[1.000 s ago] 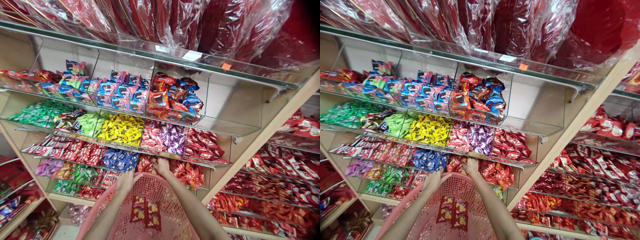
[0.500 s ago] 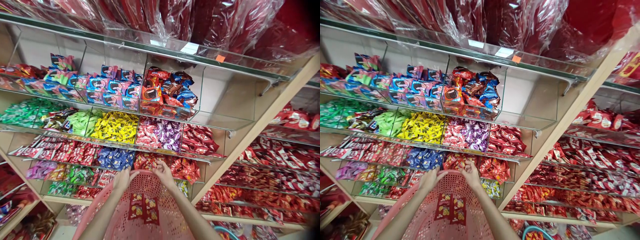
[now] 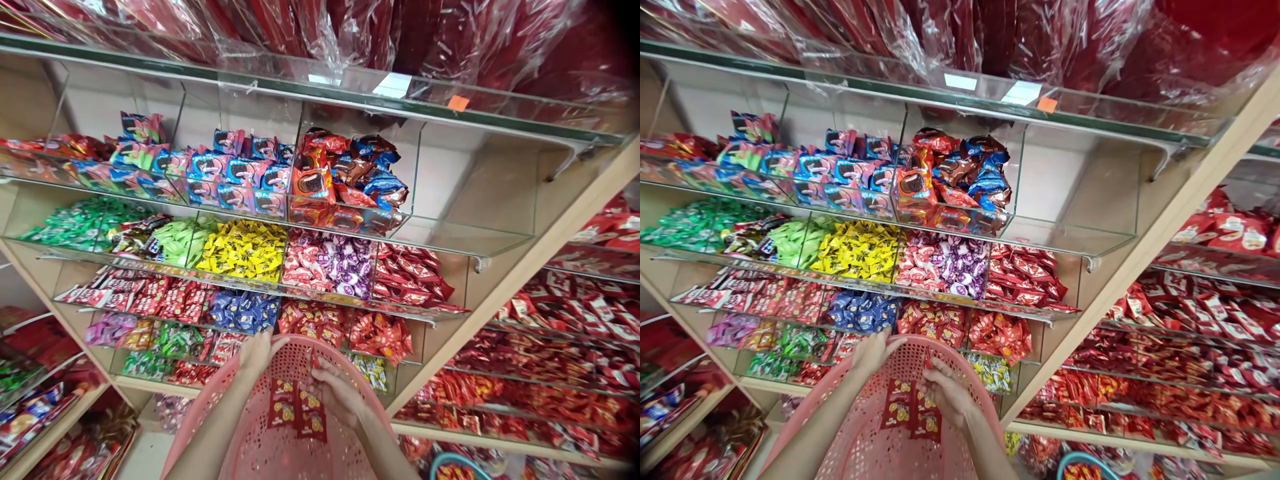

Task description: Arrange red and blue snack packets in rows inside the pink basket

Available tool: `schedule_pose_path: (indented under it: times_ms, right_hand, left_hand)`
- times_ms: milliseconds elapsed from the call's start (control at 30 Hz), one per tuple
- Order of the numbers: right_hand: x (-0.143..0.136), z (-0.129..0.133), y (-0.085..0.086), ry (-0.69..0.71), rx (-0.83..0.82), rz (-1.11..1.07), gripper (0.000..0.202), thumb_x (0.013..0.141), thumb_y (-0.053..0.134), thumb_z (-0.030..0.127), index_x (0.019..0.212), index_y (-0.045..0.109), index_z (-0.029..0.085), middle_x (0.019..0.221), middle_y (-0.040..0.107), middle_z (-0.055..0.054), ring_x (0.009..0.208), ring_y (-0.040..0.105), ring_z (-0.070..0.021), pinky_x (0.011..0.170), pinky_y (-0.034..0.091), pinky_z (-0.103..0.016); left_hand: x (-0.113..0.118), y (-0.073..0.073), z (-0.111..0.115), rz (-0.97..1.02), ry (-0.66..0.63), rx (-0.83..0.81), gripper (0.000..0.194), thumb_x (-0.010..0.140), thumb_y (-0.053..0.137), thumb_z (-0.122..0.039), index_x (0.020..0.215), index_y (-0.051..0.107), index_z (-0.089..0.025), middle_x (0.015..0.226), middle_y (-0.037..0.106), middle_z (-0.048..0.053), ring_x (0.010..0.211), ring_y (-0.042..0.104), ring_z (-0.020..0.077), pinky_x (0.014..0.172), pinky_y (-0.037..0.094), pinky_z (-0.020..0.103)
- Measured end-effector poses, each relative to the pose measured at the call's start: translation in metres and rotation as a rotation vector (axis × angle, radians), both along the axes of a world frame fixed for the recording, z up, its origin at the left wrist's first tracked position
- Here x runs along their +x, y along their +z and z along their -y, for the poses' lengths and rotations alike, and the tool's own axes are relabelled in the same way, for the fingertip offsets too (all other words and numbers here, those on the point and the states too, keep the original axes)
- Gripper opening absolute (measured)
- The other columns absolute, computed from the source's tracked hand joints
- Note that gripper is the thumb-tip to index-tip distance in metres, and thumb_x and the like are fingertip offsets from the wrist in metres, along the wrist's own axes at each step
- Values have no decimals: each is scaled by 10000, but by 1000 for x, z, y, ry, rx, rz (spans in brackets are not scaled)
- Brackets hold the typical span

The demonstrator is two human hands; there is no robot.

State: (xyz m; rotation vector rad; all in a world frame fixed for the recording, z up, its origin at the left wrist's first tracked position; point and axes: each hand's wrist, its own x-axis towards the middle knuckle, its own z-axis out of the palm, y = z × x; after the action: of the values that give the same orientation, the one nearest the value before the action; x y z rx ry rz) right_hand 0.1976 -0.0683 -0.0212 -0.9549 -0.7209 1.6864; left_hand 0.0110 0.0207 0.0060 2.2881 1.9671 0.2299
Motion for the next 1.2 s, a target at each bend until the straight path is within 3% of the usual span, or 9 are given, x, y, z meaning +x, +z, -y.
schedule_pose_path:
  times_ms: [100,267,400,567,767,867,1200]
  right_hand:
    - [-3,4,-9,64,-51,-4,357,575,724,236,854,503,217,793,592,10,720,586,-127,665,442,-256]
    - [-13,8,-17,170,-115,-37,397,550,747,219,836,472,229,674,563,60,611,560,-90,565,407,-196]
    - [-16,9,-15,206,-180,-34,456,533,759,203,903,496,242,787,605,43,687,577,-104,566,412,-195]
    - [-15,8,-11,155,-210,-103,329,647,688,323,917,519,241,956,621,10,845,581,-141,621,452,-247]
    - [-12,2,-31,5,-324,64,286,658,665,363,864,570,189,756,641,-8,650,586,-126,588,456,-255]
    - [-9,0,-41,-55,-300,135,249,633,678,346,786,582,175,700,634,-3,606,575,-122,585,456,-251]
    - [-1,-4,-44,-123,-272,237,217,614,686,291,730,536,185,661,590,13,533,539,-93,542,445,-232]
  left_hand:
    - [0,1,-1,-14,-18,-2,615,791,193,-652,1012,533,-190,867,658,138,858,618,285,706,443,358]
    - [0,1,-2,-23,-28,10,632,785,182,-662,1003,534,-184,843,658,135,829,628,276,693,448,345]
    - [1,2,-2,-29,-24,-3,635,776,207,-671,1017,531,-182,865,656,139,842,624,281,704,445,349]
    - [2,8,-1,-38,-14,-37,602,799,207,-637,1031,532,-187,916,649,142,880,613,275,726,435,341]
    - [3,9,0,-49,-23,-43,631,791,200,-652,1055,528,-183,919,646,153,884,609,279,724,436,354]
    - [3,6,-1,-50,-24,-44,649,784,192,-663,1047,534,-177,908,646,157,881,609,281,723,437,357]
    - [3,0,-5,-49,-29,-14,680,780,155,-672,1018,547,-170,895,645,161,864,611,294,704,445,367]
